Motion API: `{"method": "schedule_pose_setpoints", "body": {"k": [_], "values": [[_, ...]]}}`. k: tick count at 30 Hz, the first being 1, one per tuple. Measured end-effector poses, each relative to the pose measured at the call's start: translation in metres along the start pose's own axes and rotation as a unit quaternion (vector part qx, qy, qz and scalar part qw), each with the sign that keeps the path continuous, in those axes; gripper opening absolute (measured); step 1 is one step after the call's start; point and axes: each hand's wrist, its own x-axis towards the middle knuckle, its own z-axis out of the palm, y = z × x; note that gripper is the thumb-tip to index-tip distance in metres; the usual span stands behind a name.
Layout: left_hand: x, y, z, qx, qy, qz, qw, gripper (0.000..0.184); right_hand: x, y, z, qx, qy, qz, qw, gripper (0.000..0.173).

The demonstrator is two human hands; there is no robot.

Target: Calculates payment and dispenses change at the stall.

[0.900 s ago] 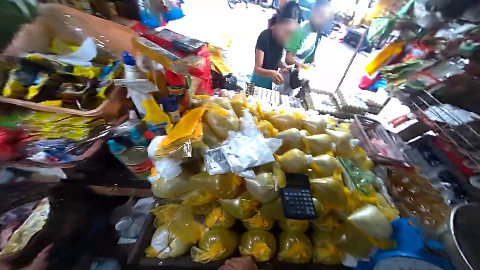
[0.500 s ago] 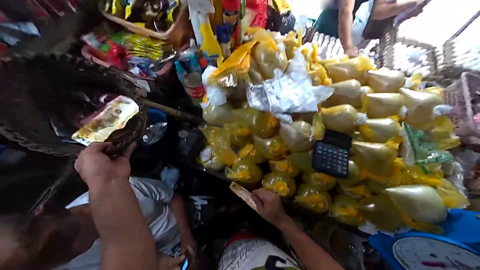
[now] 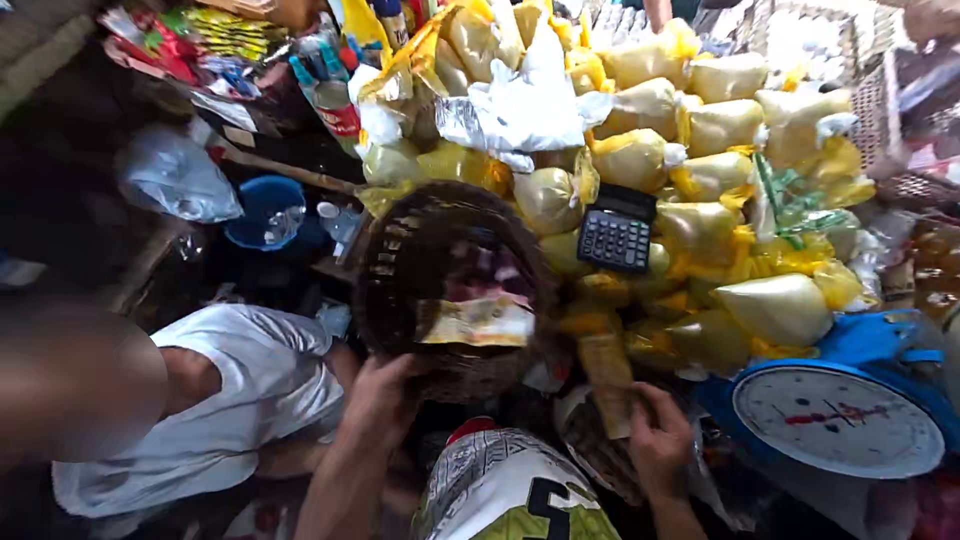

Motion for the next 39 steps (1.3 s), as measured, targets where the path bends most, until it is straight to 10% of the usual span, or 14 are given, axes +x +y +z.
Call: {"method": "schedule_pose_setpoints", "body": {"k": [7, 16, 20, 27, 39], "values": [[-0.014, -0.062, 0.047, 0.05, -0.146, -0.116, 0.981, 0.043, 0.038, -0.045, -0.071, 0.016, 0.202, -0.136, 0.97, 0.011], [0.005, -0.066, 0.052, 0.125, -0.188, -0.158, 0.961, 0.046, 0.057, -0.095, 0.019, -0.23, -0.165, -0.124, 0.951, 0.028], [0.008, -0.066, 0.033, 0.139, -0.241, -0.159, 0.947, 0.059, 0.087, -0.105, 0.043, -0.336, -0.189, -0.084, 0.919, 0.037], [0.04, -0.053, 0.017, 0.165, -0.373, -0.119, 0.905, 0.063, 0.137, -0.105, 0.092, -0.574, -0.326, 0.127, 0.741, 0.028], [0.112, 0.041, 0.07, 0.295, -0.412, 0.299, 0.809, 0.084, 0.147, -0.143, 0.029, -0.376, -0.148, -0.07, 0.912, 0.011]]}}
